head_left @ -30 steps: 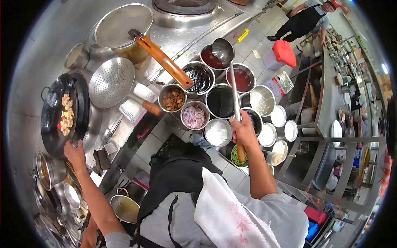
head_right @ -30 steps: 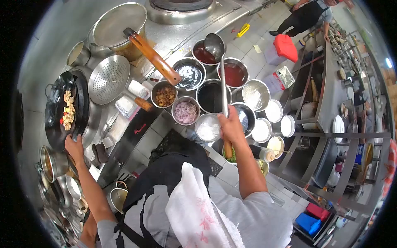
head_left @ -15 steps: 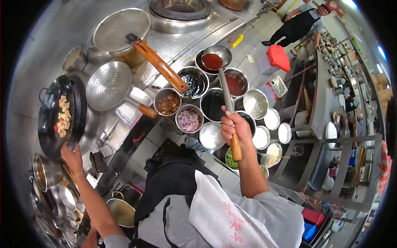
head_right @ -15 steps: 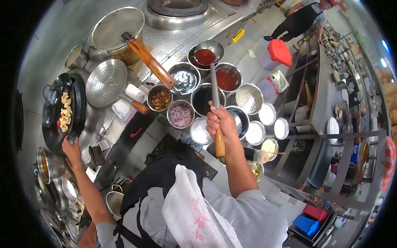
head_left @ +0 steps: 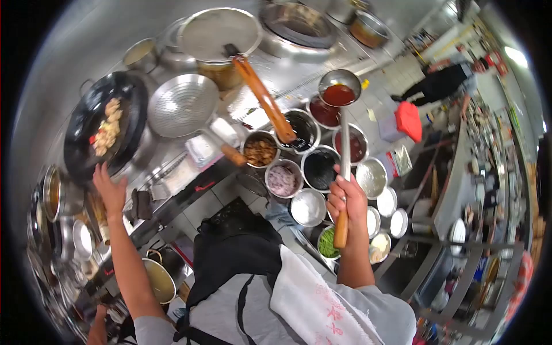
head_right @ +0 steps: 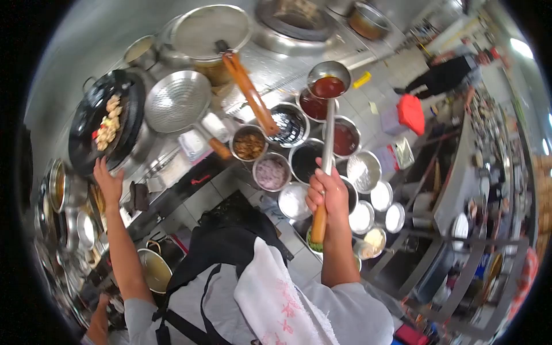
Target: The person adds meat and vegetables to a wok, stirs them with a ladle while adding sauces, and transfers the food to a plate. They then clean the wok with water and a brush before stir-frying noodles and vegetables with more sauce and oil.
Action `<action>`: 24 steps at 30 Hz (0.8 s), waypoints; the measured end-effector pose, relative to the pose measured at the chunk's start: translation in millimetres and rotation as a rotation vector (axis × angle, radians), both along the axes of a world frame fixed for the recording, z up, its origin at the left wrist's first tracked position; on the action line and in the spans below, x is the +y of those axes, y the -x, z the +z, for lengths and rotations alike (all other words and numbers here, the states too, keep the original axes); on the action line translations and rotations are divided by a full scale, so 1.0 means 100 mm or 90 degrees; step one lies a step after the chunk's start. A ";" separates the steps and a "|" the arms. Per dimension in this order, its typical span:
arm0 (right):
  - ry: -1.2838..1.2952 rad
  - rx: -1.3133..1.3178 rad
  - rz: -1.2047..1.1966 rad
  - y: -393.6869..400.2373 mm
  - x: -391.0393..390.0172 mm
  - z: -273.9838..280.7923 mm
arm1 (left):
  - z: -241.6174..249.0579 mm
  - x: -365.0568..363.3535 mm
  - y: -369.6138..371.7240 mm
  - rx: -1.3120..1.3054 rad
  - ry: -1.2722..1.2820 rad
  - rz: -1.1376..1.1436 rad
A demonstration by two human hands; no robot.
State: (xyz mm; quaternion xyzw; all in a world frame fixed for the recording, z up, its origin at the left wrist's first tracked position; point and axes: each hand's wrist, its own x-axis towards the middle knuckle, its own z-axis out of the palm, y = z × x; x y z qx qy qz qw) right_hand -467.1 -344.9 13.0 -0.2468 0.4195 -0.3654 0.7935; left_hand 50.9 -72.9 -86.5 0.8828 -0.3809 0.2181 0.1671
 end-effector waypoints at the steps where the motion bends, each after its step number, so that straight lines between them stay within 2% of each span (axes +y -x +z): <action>1: 0.028 0.020 0.021 -0.08 0.04 0.08 | -0.02 0.01 -0.01 -0.008 0.016 -0.018; 3: 0.058 -0.009 0.079 -0.24 0.11 0.23 | 0.11 -0.02 0.12 0.016 0.014 -0.025; 7: 0.012 -0.279 0.250 -0.79 0.25 0.37 | 0.13 -0.07 0.20 0.026 0.062 0.006; 10: -0.138 -0.502 0.419 -1.50 0.36 0.37 | 0.24 -0.07 0.29 0.106 0.069 0.028; 13: -0.319 -0.530 0.479 -2.33 0.57 0.39 | 0.31 0.05 0.28 0.114 0.069 -0.010; 15: -0.328 -0.450 0.559 -2.89 0.65 0.31 | 0.34 0.13 0.28 0.137 0.058 -0.011; 19: 0.151 0.087 0.585 -3.65 1.07 0.28 | 0.36 0.26 0.23 0.166 0.037 -0.059; 20: 0.155 0.092 0.591 -3.72 1.11 0.23 | 0.37 0.29 0.22 0.169 0.043 -0.054; 22: 0.449 0.221 0.610 -3.81 1.16 0.17 | 0.39 0.36 0.20 0.184 0.039 -0.098; 24: 0.425 0.196 0.597 -3.84 1.19 0.26 | 0.40 0.43 0.17 0.204 0.049 -0.115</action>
